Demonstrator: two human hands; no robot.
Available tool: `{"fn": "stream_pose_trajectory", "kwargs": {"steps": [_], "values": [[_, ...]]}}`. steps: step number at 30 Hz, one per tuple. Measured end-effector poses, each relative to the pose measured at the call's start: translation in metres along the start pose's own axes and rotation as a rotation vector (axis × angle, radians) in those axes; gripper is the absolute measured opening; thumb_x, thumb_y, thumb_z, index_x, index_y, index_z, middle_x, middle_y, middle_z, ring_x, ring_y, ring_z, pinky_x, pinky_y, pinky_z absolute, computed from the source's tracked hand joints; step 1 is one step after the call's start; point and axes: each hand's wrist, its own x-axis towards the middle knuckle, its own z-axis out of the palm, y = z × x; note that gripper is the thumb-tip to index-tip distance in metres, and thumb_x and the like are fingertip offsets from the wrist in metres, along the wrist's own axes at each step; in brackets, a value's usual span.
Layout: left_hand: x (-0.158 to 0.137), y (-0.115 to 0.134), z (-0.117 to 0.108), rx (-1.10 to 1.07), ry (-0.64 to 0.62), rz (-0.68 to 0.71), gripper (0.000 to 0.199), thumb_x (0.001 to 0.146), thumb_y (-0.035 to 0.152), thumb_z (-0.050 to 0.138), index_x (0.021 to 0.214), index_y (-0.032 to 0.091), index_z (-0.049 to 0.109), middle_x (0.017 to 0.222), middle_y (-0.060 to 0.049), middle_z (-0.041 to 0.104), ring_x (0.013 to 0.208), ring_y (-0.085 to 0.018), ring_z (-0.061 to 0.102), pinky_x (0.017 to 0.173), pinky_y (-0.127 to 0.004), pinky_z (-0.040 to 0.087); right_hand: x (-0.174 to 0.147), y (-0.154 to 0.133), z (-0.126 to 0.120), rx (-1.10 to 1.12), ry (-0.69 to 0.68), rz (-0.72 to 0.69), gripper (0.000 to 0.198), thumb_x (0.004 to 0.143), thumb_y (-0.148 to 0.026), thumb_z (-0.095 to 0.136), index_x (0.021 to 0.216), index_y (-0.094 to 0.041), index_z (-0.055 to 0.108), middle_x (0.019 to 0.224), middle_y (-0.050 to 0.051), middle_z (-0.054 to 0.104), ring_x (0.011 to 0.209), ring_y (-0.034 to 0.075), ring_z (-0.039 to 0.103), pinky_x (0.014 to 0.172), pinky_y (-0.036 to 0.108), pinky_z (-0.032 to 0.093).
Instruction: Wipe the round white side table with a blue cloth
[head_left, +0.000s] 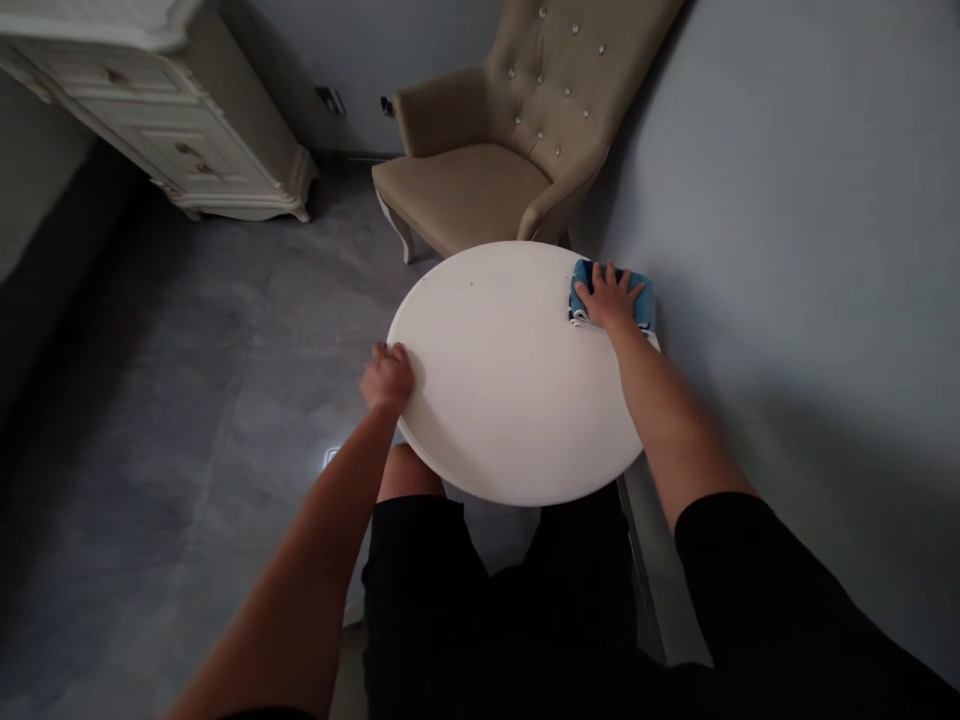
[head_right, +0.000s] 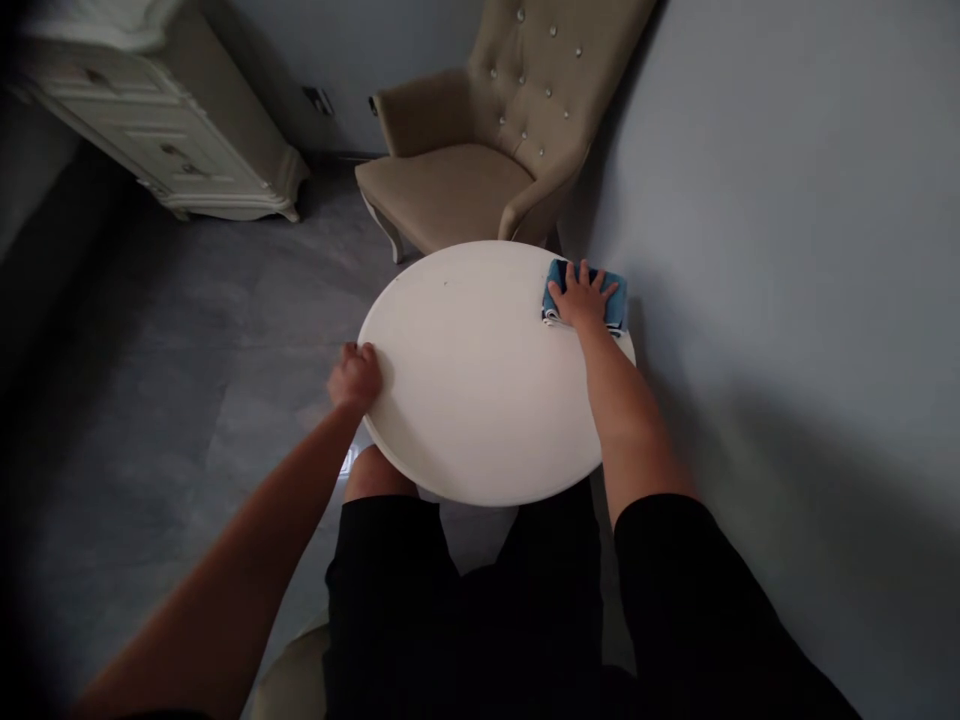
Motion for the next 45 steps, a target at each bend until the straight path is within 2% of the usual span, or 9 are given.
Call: {"fn": "stream_pose_trajectory", "kwargs": {"steps": [5,13,17,22,31,35,37,40,45], "values": [[0.0,-0.004,0.001,-0.031,-0.008,0.028,0.056,0.118,0.049,0.033,0.153,0.016,0.062,0.14,-0.027,0.077,0.132,-0.043,0.075,0.109,-0.055,0.057,-0.091,-0.006,0.011,-0.029,0.023,-0.058,0.081,0.117,-0.06,0.028,0.185,-0.017,0.029,0.192,0.017,0.017,0.173,0.057,0.017,0.131,0.09,0.016],[-0.004,-0.008,0.0,-0.076,0.009,0.036,0.056,0.118,0.05,0.035,0.15,0.015,0.064,0.137,-0.029,0.078,0.131,-0.044,0.076,0.108,-0.057,0.058,-0.335,-0.032,0.042,-0.085,0.028,-0.214,0.077,0.113,-0.055,0.044,0.182,-0.021,0.042,0.191,0.012,0.024,0.174,0.057,0.019,0.133,0.088,0.022],[-0.003,-0.009,0.002,-0.081,0.017,0.041,0.056,0.118,0.051,0.034,0.149,0.015,0.065,0.135,-0.03,0.078,0.13,-0.044,0.076,0.109,-0.059,0.058,-0.382,-0.039,0.049,-0.082,0.005,-0.245,0.076,0.111,-0.063,0.046,0.18,-0.033,0.045,0.189,0.002,0.029,0.175,0.054,0.018,0.135,0.086,0.023],[-0.001,-0.008,0.004,-0.066,0.02,0.031,0.058,0.117,0.053,0.033,0.148,0.017,0.065,0.137,-0.028,0.078,0.129,-0.044,0.076,0.109,-0.057,0.057,-0.31,-0.034,0.036,-0.049,-0.026,-0.25,0.077,0.113,-0.057,0.045,0.181,-0.022,0.042,0.191,0.01,0.025,0.174,0.055,0.018,0.134,0.087,0.02],[0.006,-0.005,0.007,-0.037,-0.007,-0.006,0.058,0.118,0.053,0.031,0.154,0.02,0.061,0.14,-0.025,0.078,0.131,-0.042,0.075,0.111,-0.054,0.055,-0.039,-0.014,0.017,0.01,0.046,-0.062,0.081,0.116,-0.064,0.027,0.184,-0.021,0.033,0.191,0.017,0.022,0.171,0.056,0.019,0.129,0.092,0.014],[0.008,-0.005,0.009,-0.003,-0.011,-0.012,0.058,0.118,0.053,0.029,0.153,0.02,0.063,0.14,-0.023,0.078,0.132,-0.041,0.073,0.11,-0.051,0.055,0.045,-0.008,0.022,0.045,0.082,0.012,0.085,0.116,-0.066,0.018,0.184,-0.017,0.028,0.189,0.025,0.023,0.168,0.06,0.021,0.121,0.099,0.015],[0.007,-0.005,0.009,-0.001,-0.007,-0.012,0.058,0.118,0.053,0.03,0.151,0.02,0.064,0.139,-0.023,0.079,0.132,-0.042,0.073,0.11,-0.051,0.055,0.061,-0.008,0.023,0.037,0.08,0.009,0.086,0.117,-0.066,0.016,0.185,-0.014,0.025,0.188,0.029,0.022,0.168,0.061,0.021,0.119,0.1,0.016],[0.007,-0.005,0.008,-0.014,-0.008,-0.002,0.057,0.118,0.052,0.03,0.15,0.02,0.064,0.139,-0.023,0.079,0.132,-0.041,0.074,0.109,-0.051,0.055,0.044,-0.012,0.022,0.002,0.06,-0.029,0.086,0.117,-0.066,0.017,0.185,-0.013,0.024,0.189,0.028,0.018,0.169,0.059,0.02,0.123,0.096,0.017],[0.004,-0.007,0.006,-0.045,-0.008,0.013,0.057,0.118,0.052,0.03,0.149,0.019,0.065,0.138,-0.025,0.078,0.13,-0.041,0.075,0.108,-0.052,0.056,-0.074,-0.03,0.017,-0.015,0.051,-0.101,0.079,0.118,-0.059,0.028,0.183,-0.015,0.034,0.191,0.019,0.02,0.172,0.056,0.018,0.131,0.089,0.015]]}}
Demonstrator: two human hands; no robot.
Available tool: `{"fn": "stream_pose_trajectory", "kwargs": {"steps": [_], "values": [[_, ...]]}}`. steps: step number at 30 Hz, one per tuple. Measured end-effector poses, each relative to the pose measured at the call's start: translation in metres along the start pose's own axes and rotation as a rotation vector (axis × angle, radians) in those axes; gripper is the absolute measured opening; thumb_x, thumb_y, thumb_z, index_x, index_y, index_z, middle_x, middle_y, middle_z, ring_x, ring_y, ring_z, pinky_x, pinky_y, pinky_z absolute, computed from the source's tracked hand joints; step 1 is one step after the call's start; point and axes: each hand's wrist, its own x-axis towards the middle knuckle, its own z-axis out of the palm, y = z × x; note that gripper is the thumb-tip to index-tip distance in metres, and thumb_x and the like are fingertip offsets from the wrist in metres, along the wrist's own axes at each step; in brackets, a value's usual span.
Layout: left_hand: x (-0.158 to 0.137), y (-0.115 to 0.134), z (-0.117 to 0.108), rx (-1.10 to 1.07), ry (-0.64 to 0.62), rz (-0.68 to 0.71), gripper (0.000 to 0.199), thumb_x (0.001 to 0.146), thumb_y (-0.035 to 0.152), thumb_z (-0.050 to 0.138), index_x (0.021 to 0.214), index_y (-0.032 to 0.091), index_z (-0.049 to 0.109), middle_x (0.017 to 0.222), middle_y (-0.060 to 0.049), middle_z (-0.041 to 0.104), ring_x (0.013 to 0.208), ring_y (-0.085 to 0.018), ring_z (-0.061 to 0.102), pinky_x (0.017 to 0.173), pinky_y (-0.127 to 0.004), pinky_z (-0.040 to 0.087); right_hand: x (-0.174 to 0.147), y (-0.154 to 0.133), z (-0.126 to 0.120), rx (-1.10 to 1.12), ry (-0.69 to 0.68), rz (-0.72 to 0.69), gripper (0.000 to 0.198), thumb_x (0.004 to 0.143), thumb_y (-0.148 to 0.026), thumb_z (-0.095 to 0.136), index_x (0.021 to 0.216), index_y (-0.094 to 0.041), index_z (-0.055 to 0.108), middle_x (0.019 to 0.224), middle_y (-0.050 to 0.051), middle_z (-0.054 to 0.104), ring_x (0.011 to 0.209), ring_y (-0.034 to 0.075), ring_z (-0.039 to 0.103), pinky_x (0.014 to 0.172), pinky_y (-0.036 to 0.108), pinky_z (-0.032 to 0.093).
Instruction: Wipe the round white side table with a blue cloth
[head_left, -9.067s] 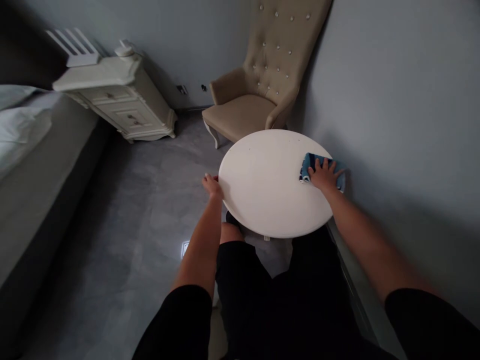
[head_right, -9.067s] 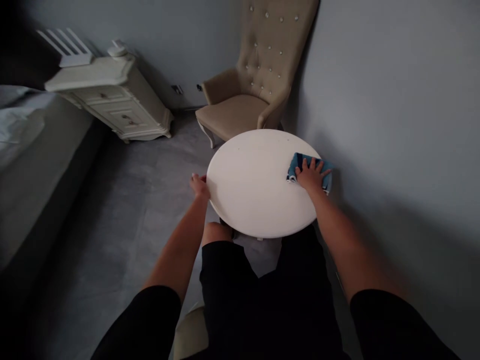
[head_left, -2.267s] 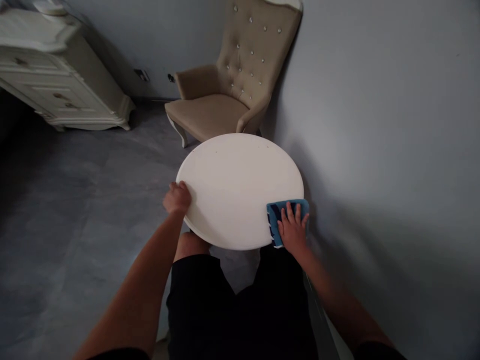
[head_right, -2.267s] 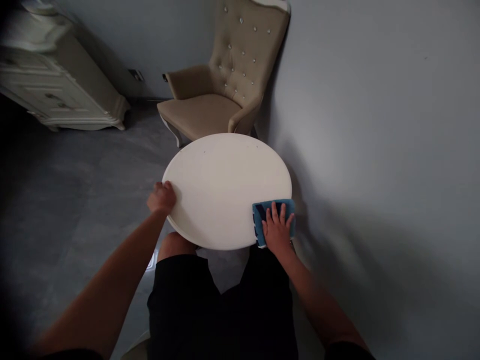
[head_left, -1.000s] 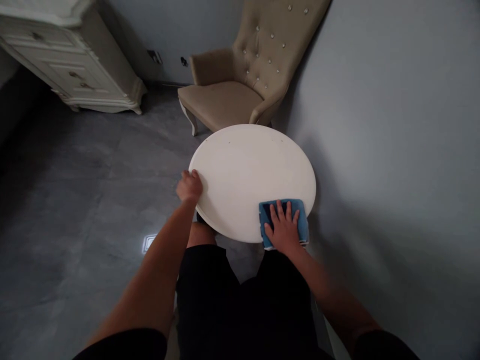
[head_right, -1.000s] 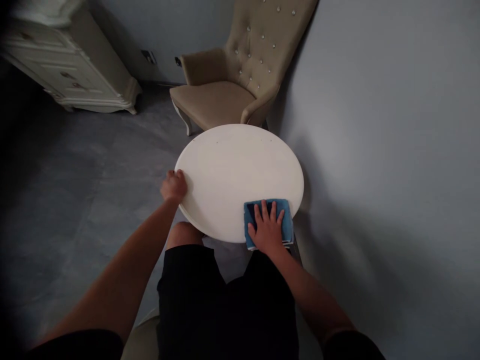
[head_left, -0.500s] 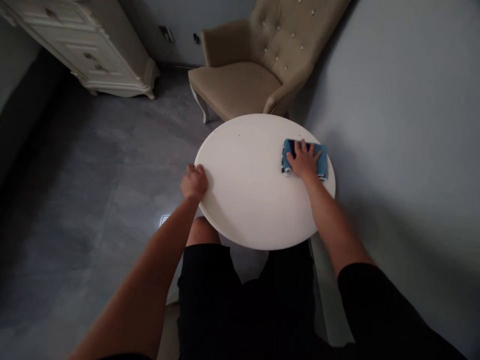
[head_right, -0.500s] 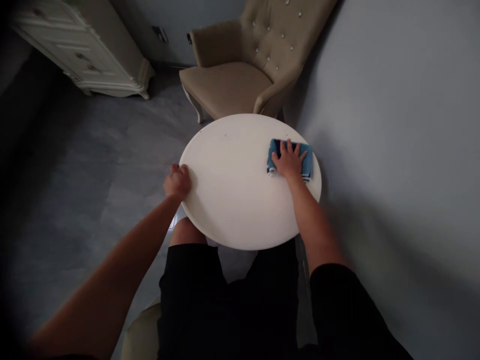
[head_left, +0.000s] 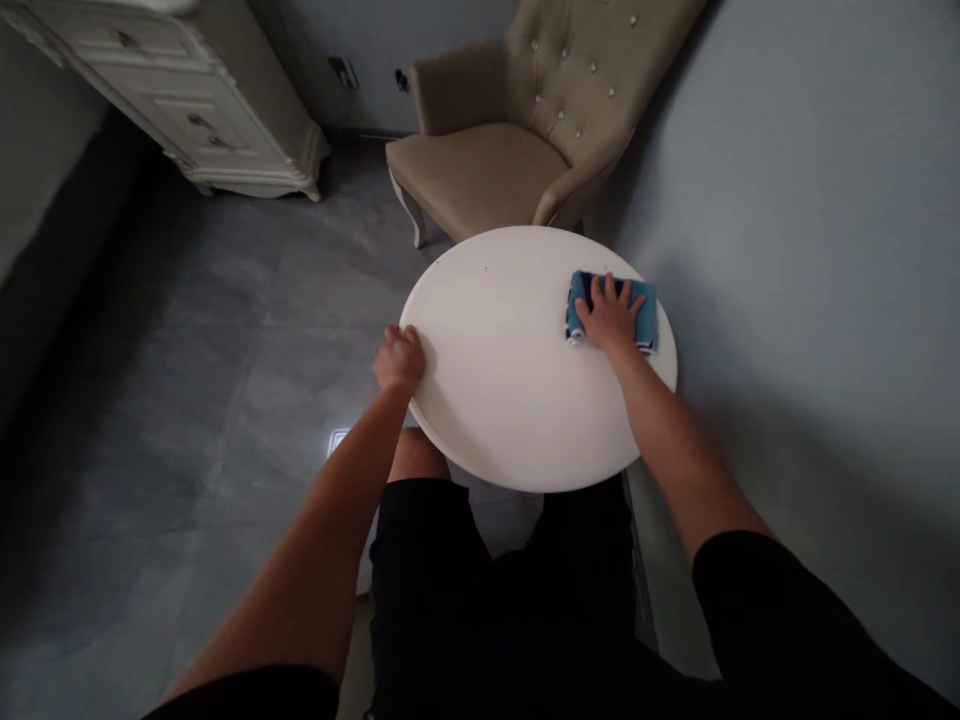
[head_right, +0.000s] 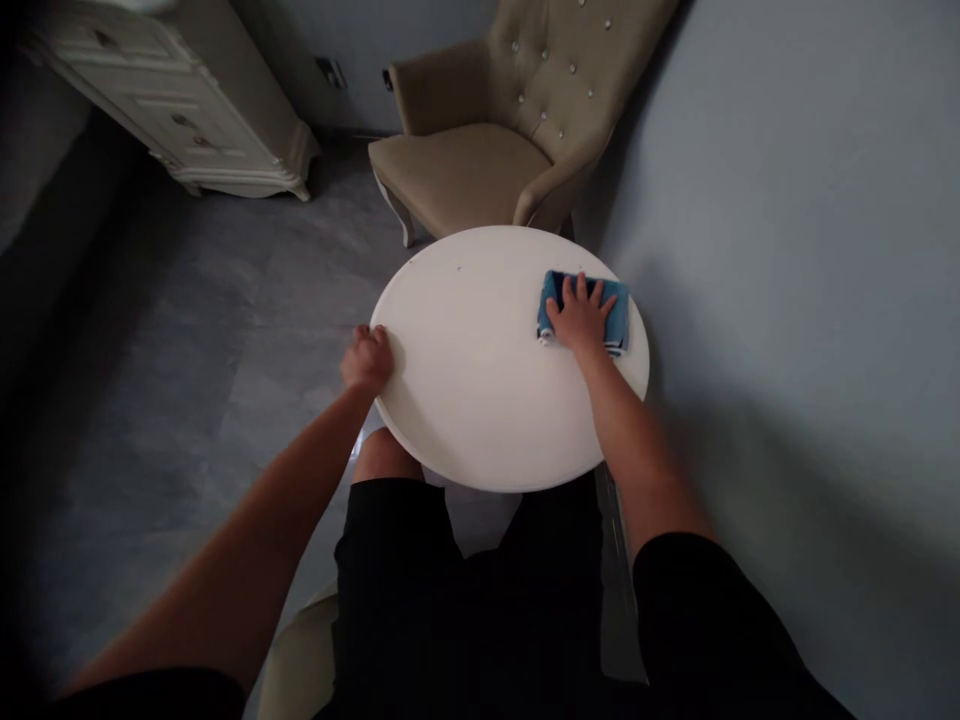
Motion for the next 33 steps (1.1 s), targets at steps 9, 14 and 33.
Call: {"fn": "stream_pose_trajectory", "kwargs": {"steps": [9,14,33], "values": [[-0.004,-0.004,-0.002,-0.036,0.012,0.015,0.058,0.118,0.053,0.032,0.15,0.017,0.064,0.138,-0.028,0.077,0.131,-0.043,0.075,0.109,-0.055,0.056,-0.274,-0.05,0.011,0.027,-0.055,-0.181,0.08,0.112,-0.063,0.04,0.186,-0.038,0.025,0.19,0.001,0.026,0.176,0.052,0.016,0.136,0.086,0.019],[-0.008,-0.001,-0.006,-0.031,0.011,0.019,0.059,0.117,0.053,0.032,0.15,0.017,0.064,0.142,-0.028,0.076,0.132,-0.042,0.074,0.11,-0.054,0.056,-0.281,-0.047,0.008,0.026,-0.128,-0.238,0.079,0.112,-0.064,0.038,0.185,-0.033,0.034,0.19,0.003,0.02,0.177,0.05,0.012,0.137,0.085,0.018],[0.013,-0.01,0.007,0.01,-0.033,-0.032,0.058,0.118,0.056,0.029,0.144,0.02,0.066,0.134,-0.025,0.079,0.129,-0.043,0.075,0.108,-0.053,0.055,0.132,-0.014,0.005,-0.034,0.0,0.064,0.083,0.118,-0.063,0.021,0.185,-0.015,0.025,0.19,0.026,0.018,0.17,0.058,0.02,0.123,0.096,0.022]]}}
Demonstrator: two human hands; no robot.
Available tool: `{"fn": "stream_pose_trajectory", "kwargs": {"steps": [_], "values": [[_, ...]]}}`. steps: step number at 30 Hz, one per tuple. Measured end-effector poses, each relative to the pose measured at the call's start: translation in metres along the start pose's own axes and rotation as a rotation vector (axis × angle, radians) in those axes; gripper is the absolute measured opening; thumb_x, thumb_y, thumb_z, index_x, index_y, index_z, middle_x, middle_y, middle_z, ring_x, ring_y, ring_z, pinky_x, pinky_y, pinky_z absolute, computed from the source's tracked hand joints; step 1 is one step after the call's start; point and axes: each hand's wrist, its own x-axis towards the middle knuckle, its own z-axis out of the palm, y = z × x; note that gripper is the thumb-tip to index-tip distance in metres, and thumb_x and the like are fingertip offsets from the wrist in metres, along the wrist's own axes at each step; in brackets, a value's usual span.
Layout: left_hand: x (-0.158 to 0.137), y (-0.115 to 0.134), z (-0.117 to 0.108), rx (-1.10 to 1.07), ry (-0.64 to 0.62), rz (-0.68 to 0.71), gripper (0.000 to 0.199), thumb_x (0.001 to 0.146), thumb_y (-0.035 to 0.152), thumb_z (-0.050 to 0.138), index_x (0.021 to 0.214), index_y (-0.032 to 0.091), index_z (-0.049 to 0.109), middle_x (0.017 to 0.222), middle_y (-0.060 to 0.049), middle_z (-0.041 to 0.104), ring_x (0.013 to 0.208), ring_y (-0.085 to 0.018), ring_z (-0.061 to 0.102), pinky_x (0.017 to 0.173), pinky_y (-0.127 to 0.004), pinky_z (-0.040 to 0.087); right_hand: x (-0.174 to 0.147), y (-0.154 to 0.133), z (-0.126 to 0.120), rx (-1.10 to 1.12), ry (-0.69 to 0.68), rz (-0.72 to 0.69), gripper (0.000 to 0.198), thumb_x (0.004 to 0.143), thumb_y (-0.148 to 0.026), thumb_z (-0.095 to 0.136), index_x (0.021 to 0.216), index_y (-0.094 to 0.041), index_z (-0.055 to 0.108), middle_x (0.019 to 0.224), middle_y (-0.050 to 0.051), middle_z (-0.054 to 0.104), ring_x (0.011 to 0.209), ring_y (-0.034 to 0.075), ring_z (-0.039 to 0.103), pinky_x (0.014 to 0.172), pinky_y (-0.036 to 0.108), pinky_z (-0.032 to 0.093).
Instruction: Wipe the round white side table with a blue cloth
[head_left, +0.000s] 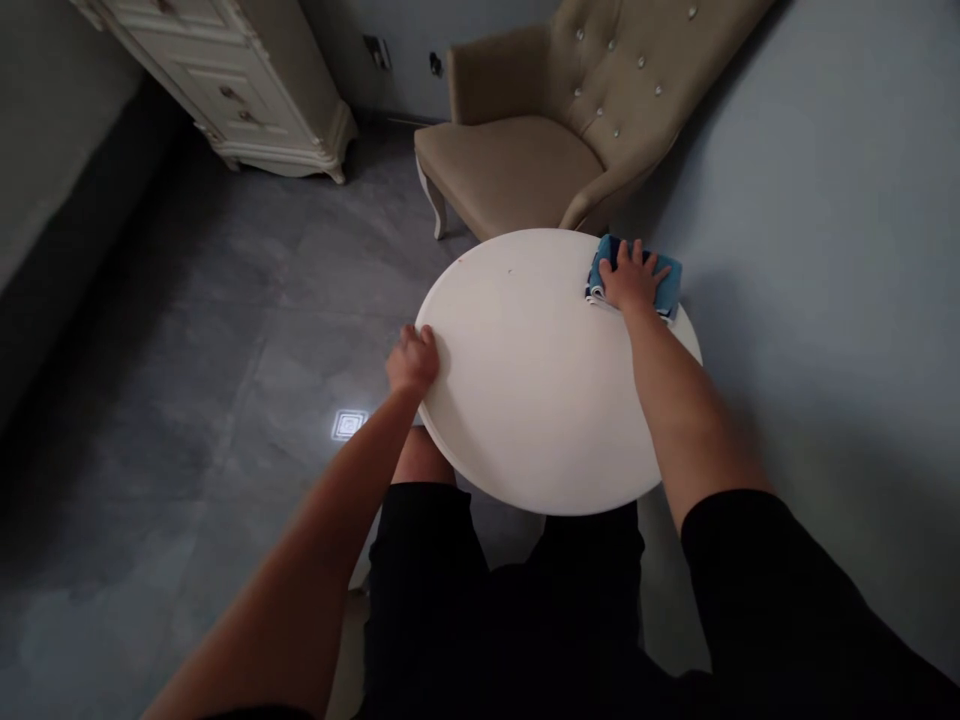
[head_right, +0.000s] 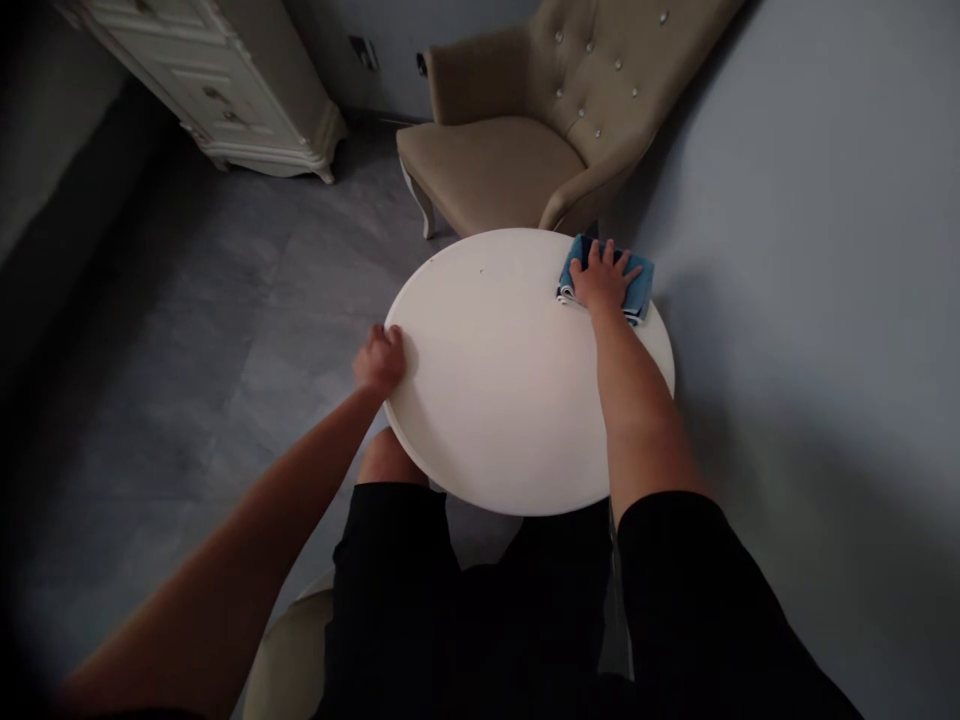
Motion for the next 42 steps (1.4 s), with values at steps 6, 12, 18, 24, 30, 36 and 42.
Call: {"fn": "stream_pose_trajectory", "kwargs": {"steps": [6,12,18,24,30,36,42], "values": [[-0.005,0.002,-0.004,-0.015,0.006,-0.004,0.058,0.118,0.055,0.031,0.144,0.019,0.067,0.135,-0.026,0.079,0.13,-0.043,0.075,0.11,-0.055,0.055,-0.097,-0.014,-0.007,0.027,0.018,-0.063,0.079,0.118,-0.058,0.022,0.184,-0.014,0.031,0.191,0.02,0.02,0.173,0.054,0.018,0.131,0.09,0.016],[-0.017,0.007,-0.012,-0.037,0.007,0.034,0.059,0.118,0.053,0.029,0.145,0.016,0.067,0.14,-0.029,0.076,0.133,-0.044,0.074,0.112,-0.056,0.055,-0.286,-0.038,-0.007,-0.002,-0.044,-0.182,0.08,0.116,-0.059,0.03,0.183,-0.017,0.036,0.192,0.012,0.02,0.175,0.054,0.015,0.135,0.085,0.018],[-0.022,0.008,-0.014,-0.041,0.018,0.034,0.063,0.118,0.055,0.028,0.146,0.014,0.066,0.138,-0.03,0.077,0.131,-0.044,0.075,0.109,-0.056,0.056,-0.434,-0.058,0.004,0.007,-0.124,-0.345,0.079,0.11,-0.075,0.033,0.183,-0.048,0.029,0.187,-0.017,0.024,0.179,0.042,0.011,0.142,0.077,0.021],[-0.019,0.008,-0.013,-0.018,0.013,0.022,0.061,0.118,0.056,0.028,0.147,0.017,0.065,0.139,-0.028,0.077,0.131,-0.043,0.075,0.11,-0.055,0.056,-0.363,-0.054,-0.004,0.068,-0.125,-0.367,0.081,0.112,-0.067,0.038,0.181,-0.026,0.043,0.191,0.003,0.021,0.177,0.05,0.015,0.138,0.083,0.016],[-0.011,0.007,-0.006,-0.006,0.017,0.013,0.058,0.118,0.054,0.028,0.144,0.02,0.066,0.136,-0.025,0.079,0.128,-0.042,0.076,0.108,-0.053,0.056,-0.159,-0.044,-0.008,0.064,-0.014,-0.174,0.078,0.116,-0.057,0.033,0.182,-0.016,0.038,0.191,0.017,0.025,0.172,0.055,0.019,0.132,0.089,0.016],[-0.008,0.006,-0.005,0.012,0.002,0.002,0.06,0.118,0.056,0.025,0.142,0.021,0.067,0.135,-0.023,0.08,0.129,-0.041,0.075,0.106,-0.051,0.056,0.01,-0.036,0.0,-0.012,-0.015,-0.094,0.079,0.119,-0.058,0.019,0.186,-0.016,0.022,0.19,0.025,0.018,0.172,0.054,0.018,0.124,0.094,0.019],[-0.008,0.006,-0.006,0.037,-0.006,-0.004,0.058,0.119,0.056,0.025,0.142,0.022,0.066,0.134,-0.022,0.08,0.13,-0.039,0.075,0.105,-0.048,0.056,0.033,-0.04,0.003,0.06,0.002,-0.078,0.084,0.118,-0.061,0.021,0.184,-0.009,0.024,0.189,0.03,0.017,0.171,0.055,0.017,0.125,0.095,0.015]]}}
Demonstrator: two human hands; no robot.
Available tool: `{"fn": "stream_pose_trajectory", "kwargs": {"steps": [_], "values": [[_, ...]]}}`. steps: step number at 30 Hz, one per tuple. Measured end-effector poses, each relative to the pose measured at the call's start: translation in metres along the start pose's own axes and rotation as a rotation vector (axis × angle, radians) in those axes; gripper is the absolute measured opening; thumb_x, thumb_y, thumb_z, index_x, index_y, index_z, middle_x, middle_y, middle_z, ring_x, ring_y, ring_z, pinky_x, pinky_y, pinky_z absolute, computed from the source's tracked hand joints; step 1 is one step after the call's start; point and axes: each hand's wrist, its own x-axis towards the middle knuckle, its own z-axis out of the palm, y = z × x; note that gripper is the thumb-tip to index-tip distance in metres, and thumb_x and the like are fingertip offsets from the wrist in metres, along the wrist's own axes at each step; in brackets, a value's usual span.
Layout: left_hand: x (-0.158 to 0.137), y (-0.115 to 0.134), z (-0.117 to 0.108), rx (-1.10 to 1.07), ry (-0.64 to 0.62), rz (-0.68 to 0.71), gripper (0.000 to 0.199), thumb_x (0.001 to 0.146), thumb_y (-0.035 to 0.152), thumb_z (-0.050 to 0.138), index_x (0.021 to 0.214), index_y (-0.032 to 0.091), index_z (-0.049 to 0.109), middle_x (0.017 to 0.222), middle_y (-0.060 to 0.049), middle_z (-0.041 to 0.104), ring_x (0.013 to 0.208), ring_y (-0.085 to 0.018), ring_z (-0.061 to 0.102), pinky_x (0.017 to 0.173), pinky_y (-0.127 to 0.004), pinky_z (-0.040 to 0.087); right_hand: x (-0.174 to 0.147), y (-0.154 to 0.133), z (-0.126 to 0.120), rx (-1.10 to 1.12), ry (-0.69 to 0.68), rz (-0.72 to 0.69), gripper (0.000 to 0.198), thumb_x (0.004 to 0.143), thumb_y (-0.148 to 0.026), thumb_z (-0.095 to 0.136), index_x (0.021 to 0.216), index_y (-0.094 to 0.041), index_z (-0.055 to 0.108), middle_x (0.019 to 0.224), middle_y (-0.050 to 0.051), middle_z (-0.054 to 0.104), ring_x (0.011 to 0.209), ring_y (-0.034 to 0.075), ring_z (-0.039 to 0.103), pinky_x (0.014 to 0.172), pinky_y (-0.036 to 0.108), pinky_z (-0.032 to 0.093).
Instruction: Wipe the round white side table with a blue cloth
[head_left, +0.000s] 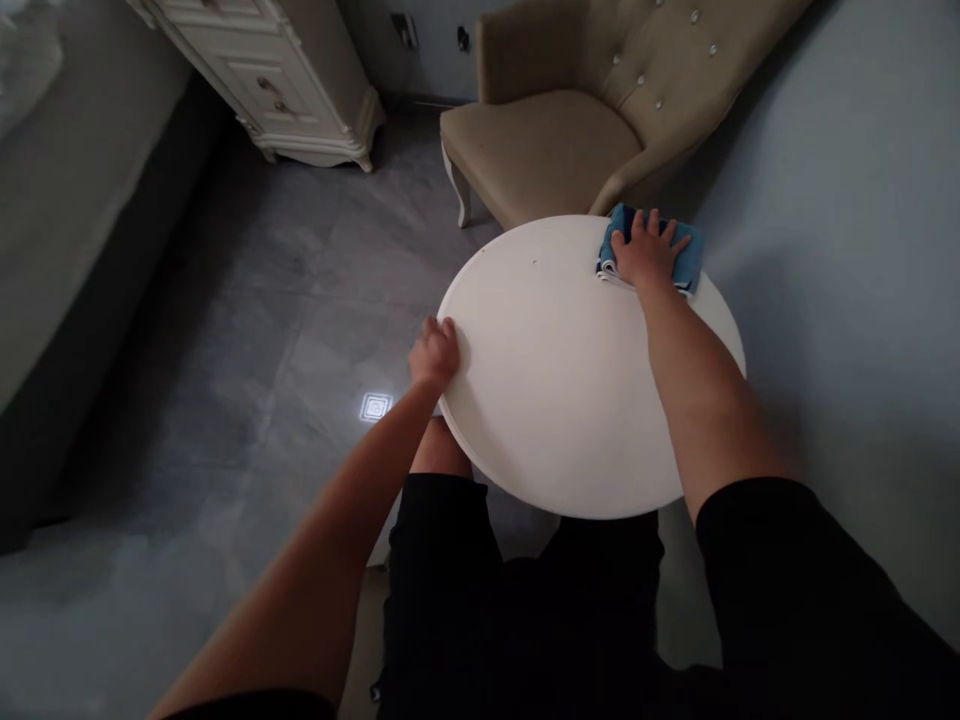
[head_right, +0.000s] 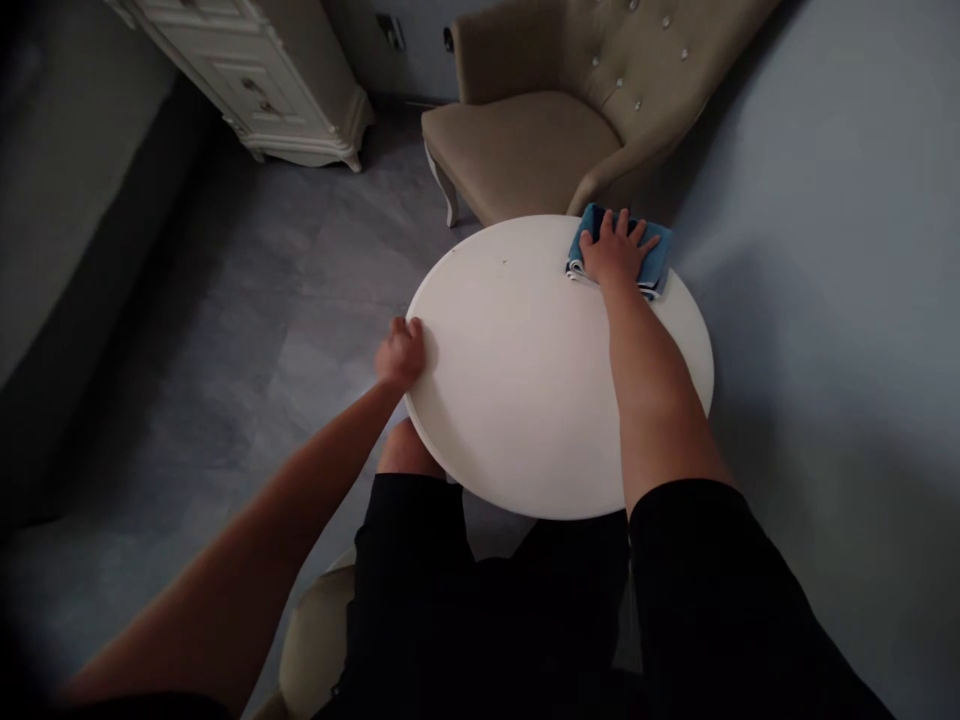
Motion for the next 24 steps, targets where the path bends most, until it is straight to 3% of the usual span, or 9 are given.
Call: {"fn": "stream_pose_trajectory", "kwargs": {"steps": [3,6,14,17,20,22,24], "values": [[0.0,-0.001,0.0,-0.012,0.0,-0.005,0.058,0.118,0.056,0.026,0.142,0.022,0.066,0.133,-0.023,0.08,0.128,-0.04,0.076,0.105,-0.05,0.056,-0.04,-0.008,-0.004,-0.017,-0.009,-0.049,0.083,0.118,-0.06,0.023,0.184,-0.01,0.026,0.19,0.027,0.017,0.172,0.055,0.016,0.127,0.092,0.015],[-0.001,0.0,0.0,-0.03,0.002,0.004,0.058,0.118,0.055,0.027,0.143,0.021,0.066,0.135,-0.024,0.08,0.129,-0.042,0.075,0.107,-0.053,0.056,-0.105,-0.019,-0.006,-0.018,-0.009,-0.076,0.08,0.117,-0.058,0.026,0.183,-0.013,0.031,0.191,0.021,0.02,0.173,0.054,0.017,0.131,0.088,0.015],[-0.007,-0.002,-0.002,-0.064,0.018,0.026,0.057,0.118,0.055,0.029,0.142,0.019,0.067,0.138,-0.026,0.078,0.131,-0.042,0.075,0.109,-0.055,0.056,-0.356,-0.057,0.002,0.024,-0.021,-0.238,0.079,0.115,-0.057,0.04,0.184,-0.019,0.036,0.191,0.014,0.025,0.175,0.054,0.016,0.136,0.084,0.014],[-0.007,-0.004,-0.001,-0.075,0.026,0.043,0.059,0.117,0.055,0.029,0.142,0.019,0.067,0.14,-0.027,0.077,0.132,-0.043,0.074,0.111,-0.056,0.056,-0.426,-0.066,0.009,0.067,-0.033,-0.312,0.083,0.112,-0.062,0.044,0.186,-0.029,0.028,0.191,0.008,0.023,0.176,0.052,0.015,0.137,0.085,0.016],[-0.007,-0.003,-0.002,-0.082,0.023,0.037,0.06,0.117,0.056,0.028,0.143,0.018,0.067,0.14,-0.027,0.077,0.132,-0.044,0.074,0.111,-0.056,0.056,-0.439,-0.068,0.011,0.078,-0.068,-0.354,0.082,0.111,-0.065,0.046,0.186,-0.037,0.029,0.191,0.003,0.023,0.177,0.05,0.014,0.138,0.084,0.017],[-0.009,-0.002,-0.004,-0.084,0.016,0.025,0.059,0.117,0.055,0.028,0.145,0.019,0.066,0.138,-0.026,0.078,0.131,-0.043,0.075,0.11,-0.056,0.056,-0.414,-0.066,0.007,0.066,-0.09,-0.356,0.079,0.112,-0.061,0.046,0.185,-0.031,0.034,0.191,0.005,0.025,0.177,0.05,0.014,0.138,0.083,0.014],[-0.01,0.0,-0.005,-0.081,0.007,0.016,0.059,0.117,0.056,0.028,0.145,0.02,0.065,0.137,-0.025,0.079,0.131,-0.042,0.075,0.11,-0.055,0.056,-0.369,-0.062,0.001,0.05,-0.1,-0.32,0.078,0.113,-0.058,0.045,0.183,-0.023,0.039,0.191,0.01,0.026,0.176,0.052,0.015,0.137,0.084,0.013]]}}
